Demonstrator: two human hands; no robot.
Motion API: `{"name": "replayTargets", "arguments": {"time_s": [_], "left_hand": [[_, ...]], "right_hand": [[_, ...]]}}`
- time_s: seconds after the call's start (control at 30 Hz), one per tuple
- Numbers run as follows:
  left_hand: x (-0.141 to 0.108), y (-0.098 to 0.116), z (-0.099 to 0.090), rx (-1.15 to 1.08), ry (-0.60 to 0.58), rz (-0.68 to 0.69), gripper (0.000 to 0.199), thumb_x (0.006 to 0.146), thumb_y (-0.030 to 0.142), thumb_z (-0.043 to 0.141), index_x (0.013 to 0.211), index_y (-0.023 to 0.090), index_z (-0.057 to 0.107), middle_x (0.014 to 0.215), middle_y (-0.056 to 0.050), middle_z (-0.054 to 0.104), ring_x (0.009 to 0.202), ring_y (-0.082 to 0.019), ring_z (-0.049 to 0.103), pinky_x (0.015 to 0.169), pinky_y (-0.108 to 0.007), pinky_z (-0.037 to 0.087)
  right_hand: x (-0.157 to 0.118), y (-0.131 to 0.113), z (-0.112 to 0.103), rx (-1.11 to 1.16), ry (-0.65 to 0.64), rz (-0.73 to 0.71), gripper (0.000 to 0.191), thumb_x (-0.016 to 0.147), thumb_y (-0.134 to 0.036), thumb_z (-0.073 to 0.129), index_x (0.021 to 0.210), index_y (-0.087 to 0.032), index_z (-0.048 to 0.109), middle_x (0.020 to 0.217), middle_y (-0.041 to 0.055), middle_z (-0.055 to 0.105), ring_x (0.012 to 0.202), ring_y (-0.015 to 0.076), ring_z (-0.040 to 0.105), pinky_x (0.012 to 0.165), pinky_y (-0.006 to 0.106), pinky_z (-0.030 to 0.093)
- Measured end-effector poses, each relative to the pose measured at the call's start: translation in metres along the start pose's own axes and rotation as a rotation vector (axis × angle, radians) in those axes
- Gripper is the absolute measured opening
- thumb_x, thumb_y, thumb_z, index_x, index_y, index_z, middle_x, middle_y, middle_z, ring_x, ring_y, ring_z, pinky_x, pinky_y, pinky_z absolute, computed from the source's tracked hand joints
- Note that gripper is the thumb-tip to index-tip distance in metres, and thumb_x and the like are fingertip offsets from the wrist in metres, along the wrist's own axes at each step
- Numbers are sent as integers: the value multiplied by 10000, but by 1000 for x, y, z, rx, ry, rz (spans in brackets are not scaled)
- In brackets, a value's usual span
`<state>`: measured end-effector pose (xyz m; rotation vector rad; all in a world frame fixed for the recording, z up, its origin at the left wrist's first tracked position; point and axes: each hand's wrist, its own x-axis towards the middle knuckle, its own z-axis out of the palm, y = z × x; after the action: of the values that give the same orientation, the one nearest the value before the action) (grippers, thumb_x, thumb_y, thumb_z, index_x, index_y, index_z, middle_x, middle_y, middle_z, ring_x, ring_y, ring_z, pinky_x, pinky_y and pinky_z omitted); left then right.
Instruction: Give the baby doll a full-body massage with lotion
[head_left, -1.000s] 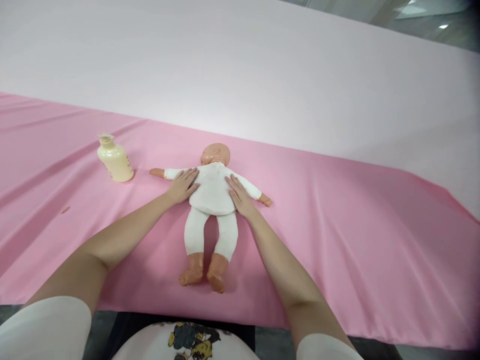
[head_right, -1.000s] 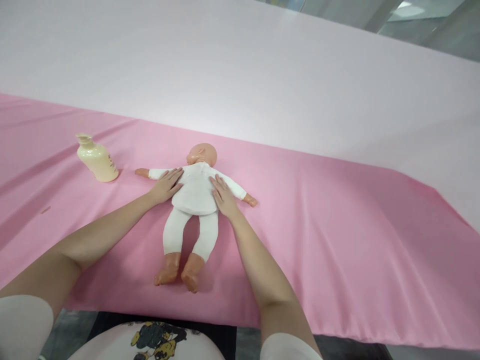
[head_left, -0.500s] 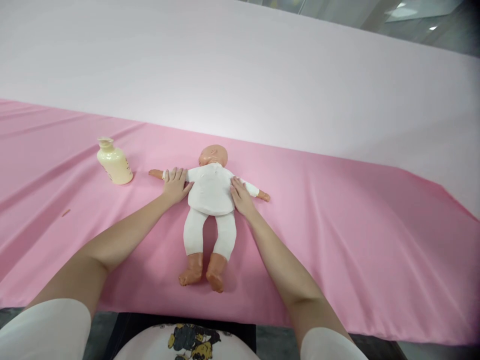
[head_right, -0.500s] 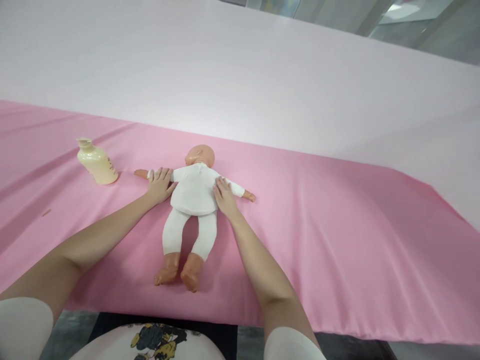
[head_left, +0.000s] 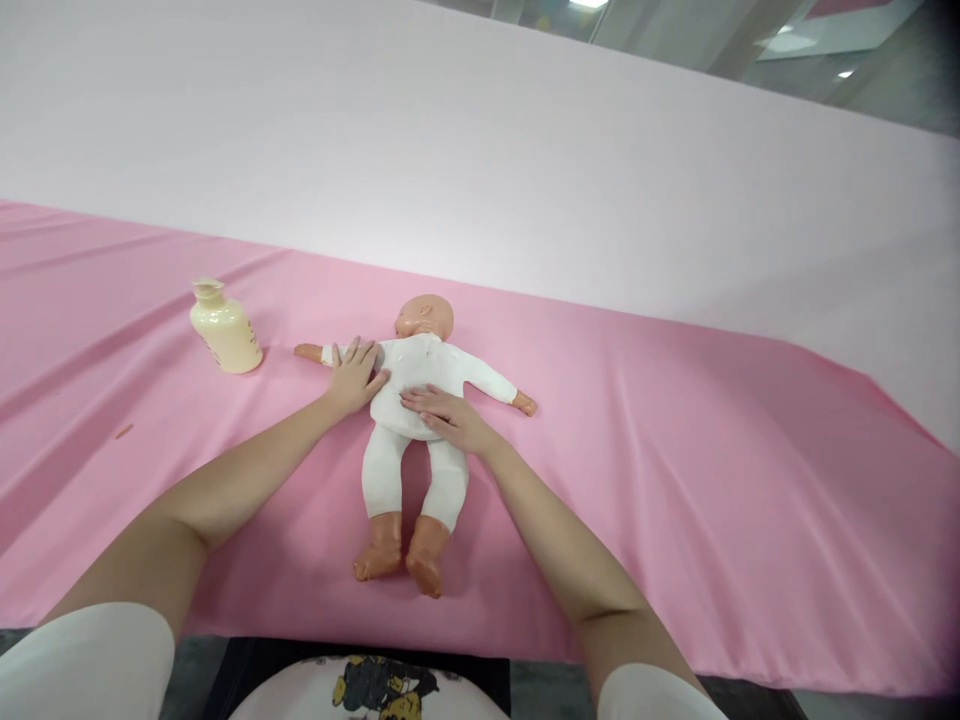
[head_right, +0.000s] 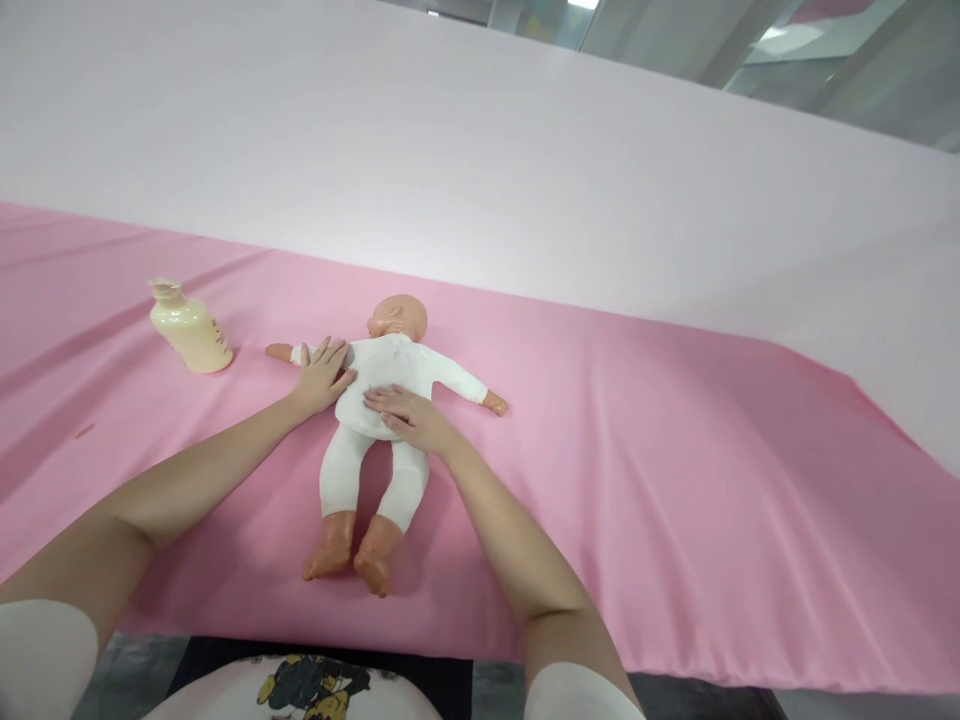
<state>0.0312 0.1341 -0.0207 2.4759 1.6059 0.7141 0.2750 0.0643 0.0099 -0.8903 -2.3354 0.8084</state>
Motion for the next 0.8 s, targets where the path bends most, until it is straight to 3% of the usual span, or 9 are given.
{"name": "replayTargets", "arguments": {"time_s": [0.13, 0.27, 0.33, 0.37, 0.43, 0.53, 0.67, 0.8], "left_hand": [[-1, 7, -7, -125, -77, 167, 599, 1019, 430, 280, 1540, 144, 359, 1626, -125, 341, 1560, -296, 176, 1256, -594, 39], [-3, 8, -10, -236, -145, 335, 597, 1020, 456, 287, 1537, 177, 388, 1649, -96, 297, 1570, -256, 147, 1277, -522, 56], [-5, 8, -10, -289, -174, 399, 602, 1018, 481, 297, 1535, 190, 401, 1649, -82, 294, 1572, -241, 138, 1283, -499, 55], [-5, 8, -10, -313, -189, 416, 605, 1017, 492, 302, 1537, 199, 400, 1649, -75, 293, 1573, -236, 131, 1284, -494, 56], [-6, 10, -11, -353, -211, 432, 609, 1013, 510, 311, 1539, 217, 401, 1647, -64, 296, 1574, -234, 125, 1284, -496, 57], [-9, 14, -12, -391, -219, 467, 605, 1011, 516, 313, 1534, 229, 413, 1628, -64, 340, 1567, -236, 162, 1282, -501, 49], [-11, 19, -14, -400, -230, 487, 623, 1001, 558, 313, 1542, 260, 399, 1613, -56, 374, 1556, -245, 208, 1279, -510, 34], [-12, 20, -10, -389, -246, 466, 706, 978, 633, 322, 1576, 256, 328, 1633, -65, 331, 1561, -261, 187, 1278, -516, 27]], "right_hand": [[1, -3, -5, 298, -35, 3, 423, 974, -573, 464, 1156, -323, 752, 1293, 2, 713, 1306, 223, 616, 1287, 489, 230], [-6, 20, -10, 537, -23, 84, 604, 943, -652, 412, 776, -232, 812, 822, 57, 806, 972, 258, 759, 1258, 483, 300], [-8, 36, -10, 589, 133, 179, 660, 940, -669, 346, 920, -195, 805, 737, 82, 784, 910, 279, 766, 1183, 520, 406], [-8, 44, -9, 599, 235, 224, 686, 943, -668, 314, 1064, -176, 776, 822, 106, 796, 969, 293, 759, 1137, 533, 454], [-6, 56, -7, 587, 421, 271, 683, 943, -652, 336, 1295, -165, 662, 1172, 145, 756, 1179, 303, 690, 1104, 520, 490], [-2, 62, -2, 466, 552, 287, 652, 934, -617, 450, 1468, -245, 491, 1567, 75, 467, 1433, 257, 482, 1170, 467, 439], [0, 59, 3, 203, 484, 269, 678, 937, -632, 464, 1541, -343, 359, 1683, -17, 224, 1571, 207, 203, 1269, 460, 272], [0, 51, 4, 13, 318, 192, 707, 936, -668, 443, 1534, -295, 401, 1675, 17, 247, 1595, 227, 42, 1304, 501, 76]]}}
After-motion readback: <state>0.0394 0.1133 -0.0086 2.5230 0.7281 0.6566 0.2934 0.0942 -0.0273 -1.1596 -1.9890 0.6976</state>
